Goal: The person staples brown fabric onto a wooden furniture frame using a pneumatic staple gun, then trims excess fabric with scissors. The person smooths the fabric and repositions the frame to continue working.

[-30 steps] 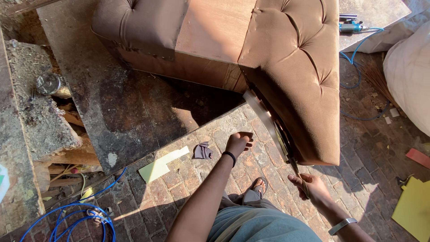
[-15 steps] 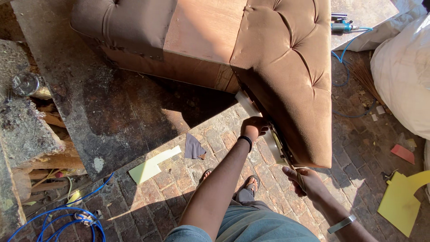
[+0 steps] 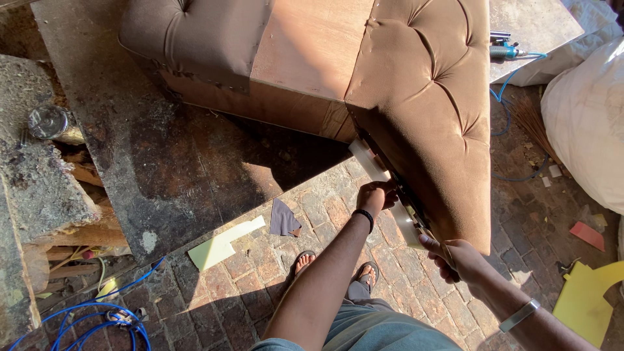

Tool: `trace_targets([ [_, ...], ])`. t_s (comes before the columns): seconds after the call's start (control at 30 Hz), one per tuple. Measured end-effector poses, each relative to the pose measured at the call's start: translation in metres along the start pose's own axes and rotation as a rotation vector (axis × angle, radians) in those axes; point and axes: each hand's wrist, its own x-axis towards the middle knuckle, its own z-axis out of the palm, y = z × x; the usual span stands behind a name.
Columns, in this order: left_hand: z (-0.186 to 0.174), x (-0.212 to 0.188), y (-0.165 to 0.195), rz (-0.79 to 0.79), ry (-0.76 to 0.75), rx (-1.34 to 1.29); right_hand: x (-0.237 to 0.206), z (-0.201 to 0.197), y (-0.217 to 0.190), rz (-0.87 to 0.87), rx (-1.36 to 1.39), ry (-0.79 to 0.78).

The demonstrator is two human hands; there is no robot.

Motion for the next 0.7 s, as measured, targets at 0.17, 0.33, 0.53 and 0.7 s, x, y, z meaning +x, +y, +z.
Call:
trace_targets([
  [0.17,0.008,0.008,0.011,-0.059,0.031,0.098,-0.006,-0.003,0.005,0.025,-0.024,0.024],
  [0.33,0.008,0.015,0.01,-0.08,0.004,0.13,-0.011,-0.006,-0.004,0.017,-0.028,0.027],
  [0.53,0.018,0.014,0.002,-0.041,-0.017,0.211,-0.012,-0.006,-0.019,-0.025,-0.097,0.041],
  [0.7,0.015,0.008,0.003,-0.038,-0.008,0.223,-0.019,-0.005,-0.026,-0.005,-0.139,0.045],
])
